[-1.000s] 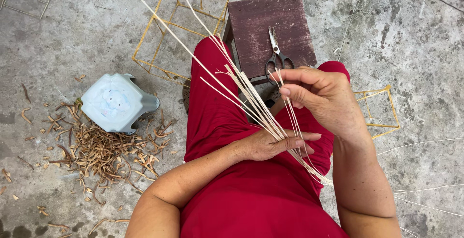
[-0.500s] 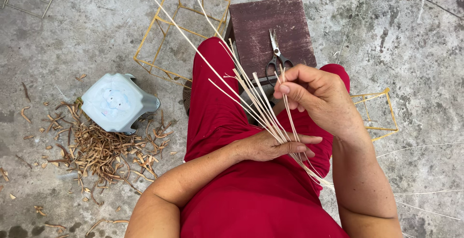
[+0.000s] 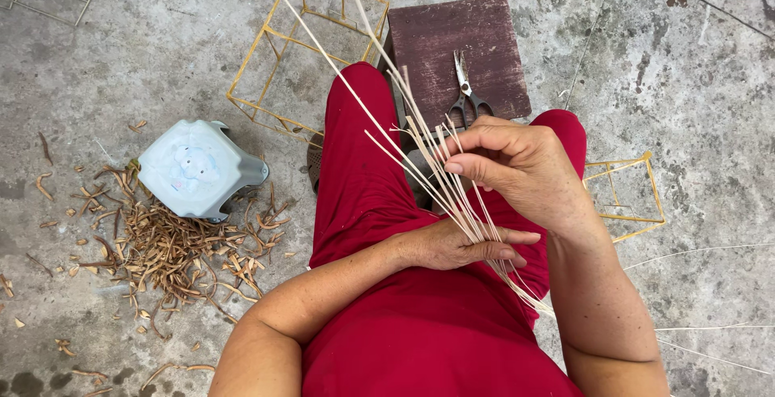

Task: The person tapes a bamboo frame using masking tape and scissors, then gathers and trims bamboo strips. The person works on the floor, securing joints and preparing materials for further assembly.

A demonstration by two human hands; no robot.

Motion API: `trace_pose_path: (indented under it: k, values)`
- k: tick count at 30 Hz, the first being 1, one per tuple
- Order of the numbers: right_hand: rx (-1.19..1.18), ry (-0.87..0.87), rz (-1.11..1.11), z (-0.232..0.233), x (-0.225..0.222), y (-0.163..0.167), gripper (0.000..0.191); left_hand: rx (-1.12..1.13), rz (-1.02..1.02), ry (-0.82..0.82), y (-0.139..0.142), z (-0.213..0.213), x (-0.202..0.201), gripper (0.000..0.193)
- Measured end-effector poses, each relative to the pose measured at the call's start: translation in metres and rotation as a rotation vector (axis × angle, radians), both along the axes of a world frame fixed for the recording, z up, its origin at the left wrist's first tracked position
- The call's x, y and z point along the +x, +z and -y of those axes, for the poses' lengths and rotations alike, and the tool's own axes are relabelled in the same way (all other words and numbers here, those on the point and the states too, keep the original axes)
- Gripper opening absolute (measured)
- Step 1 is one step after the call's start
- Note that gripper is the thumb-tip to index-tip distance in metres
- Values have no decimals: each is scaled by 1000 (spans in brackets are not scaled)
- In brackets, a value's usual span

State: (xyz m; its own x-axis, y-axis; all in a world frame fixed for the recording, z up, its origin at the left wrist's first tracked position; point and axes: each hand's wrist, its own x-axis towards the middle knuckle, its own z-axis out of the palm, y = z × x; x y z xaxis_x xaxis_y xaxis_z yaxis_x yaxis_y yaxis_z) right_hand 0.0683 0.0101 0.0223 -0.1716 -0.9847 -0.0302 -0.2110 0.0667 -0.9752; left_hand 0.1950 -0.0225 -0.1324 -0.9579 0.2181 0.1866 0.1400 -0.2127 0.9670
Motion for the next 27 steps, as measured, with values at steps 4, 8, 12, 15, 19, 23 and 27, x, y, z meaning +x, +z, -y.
trace_pose_path:
  k: [4, 8, 12, 15, 19, 23, 27]
  values:
    - [43, -58, 0, -1, -2, -8, 13, -28, -19, 13, 0, 0, 1, 51]
    - [70, -127, 32, -7, -3, -10, 12, 26, 21, 2, -3, 0, 2, 51]
    - [11, -169, 25, -17, 2, -6, 17, 50, 70, 19, -9, -2, 0, 53]
    - [5, -172, -22, -22, 5, -3, 24, 144, 58, 2, -15, -4, -2, 54]
    - [23, -176, -113, -19, 9, -2, 22, 114, 97, 24, -21, -5, -3, 57]
    - [-50, -206, -105, -19, 13, -2, 14, 92, 149, 56, -22, -5, -5, 60]
    - [-110, -161, -237, -20, 16, -1, 14, 214, 180, 57, -20, -6, -5, 64]
